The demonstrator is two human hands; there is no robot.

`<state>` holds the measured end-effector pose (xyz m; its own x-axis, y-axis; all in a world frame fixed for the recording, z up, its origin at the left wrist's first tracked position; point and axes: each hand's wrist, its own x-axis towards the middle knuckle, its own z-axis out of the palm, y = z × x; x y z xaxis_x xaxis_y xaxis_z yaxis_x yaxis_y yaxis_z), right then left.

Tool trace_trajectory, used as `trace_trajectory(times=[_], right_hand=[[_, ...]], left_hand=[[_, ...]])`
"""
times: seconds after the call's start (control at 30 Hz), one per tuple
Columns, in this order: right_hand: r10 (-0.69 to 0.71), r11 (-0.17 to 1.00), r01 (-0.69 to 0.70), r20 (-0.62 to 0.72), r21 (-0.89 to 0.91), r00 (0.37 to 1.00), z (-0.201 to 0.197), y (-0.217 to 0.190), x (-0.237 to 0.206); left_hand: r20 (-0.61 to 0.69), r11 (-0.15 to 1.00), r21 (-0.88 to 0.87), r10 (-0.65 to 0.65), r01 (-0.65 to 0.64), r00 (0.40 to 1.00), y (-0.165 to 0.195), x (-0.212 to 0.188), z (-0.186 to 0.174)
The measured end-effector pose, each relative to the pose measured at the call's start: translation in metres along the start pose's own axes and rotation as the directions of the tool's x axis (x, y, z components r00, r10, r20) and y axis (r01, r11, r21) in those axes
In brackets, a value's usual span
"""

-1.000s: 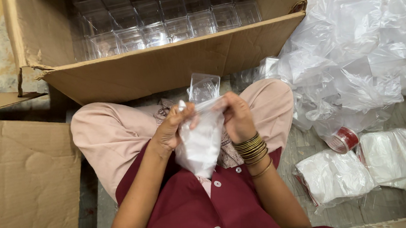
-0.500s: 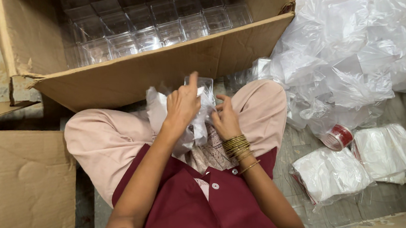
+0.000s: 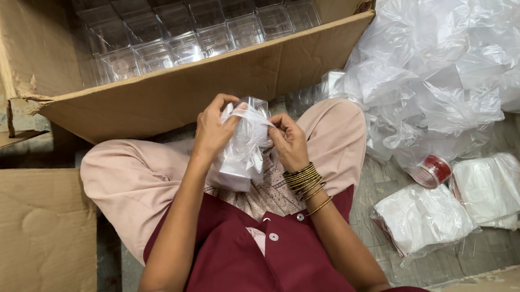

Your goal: The person sits on the floor and removes white plastic bags from clear plastic boxes, stacking the boxes into a large cardboard carton. They repeatedly pull a boxed container from the carton, strip off its plastic wrapping, and place the unwrapped box back into the carton alongside the others.

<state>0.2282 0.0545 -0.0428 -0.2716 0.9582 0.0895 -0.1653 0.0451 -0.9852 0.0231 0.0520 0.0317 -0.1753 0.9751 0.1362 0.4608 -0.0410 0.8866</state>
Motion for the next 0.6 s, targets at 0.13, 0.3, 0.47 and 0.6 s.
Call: trace_trajectory(times=[0.13, 0.3, 0.47, 0.6], right_hand=[[-0.073, 0.997, 0.073, -0.015, -0.041, 0.997, 0.012, -0.04, 0.0], [-0.003, 1.0, 0.002, 0.029, 0.026, 1.0, 0.015, -0.05, 0.001], [0.007, 0.982, -0.014, 0.037, 0.186, 0.999, 0.001, -0.038, -0.006], [-0.048, 0.99, 0.039, 0.066, 0.135, 0.997, -0.001, -0.055, -0.022]], left_hand=[[0.054, 0.875, -0.463, -0.13, 0.14, 0.99, -0.012, -0.01, 0.005], [0.09, 0.708, -0.672, -0.213, 0.217, 0.973, -0.014, -0.022, 0.012], [0.136, 0.747, -0.622, -0.19, 0.233, 0.972, 0.002, -0.04, 0.013], [0.196, 0.72, -0.643, -0.175, 0.261, 0.965, 0.016, -0.049, 0.009]])
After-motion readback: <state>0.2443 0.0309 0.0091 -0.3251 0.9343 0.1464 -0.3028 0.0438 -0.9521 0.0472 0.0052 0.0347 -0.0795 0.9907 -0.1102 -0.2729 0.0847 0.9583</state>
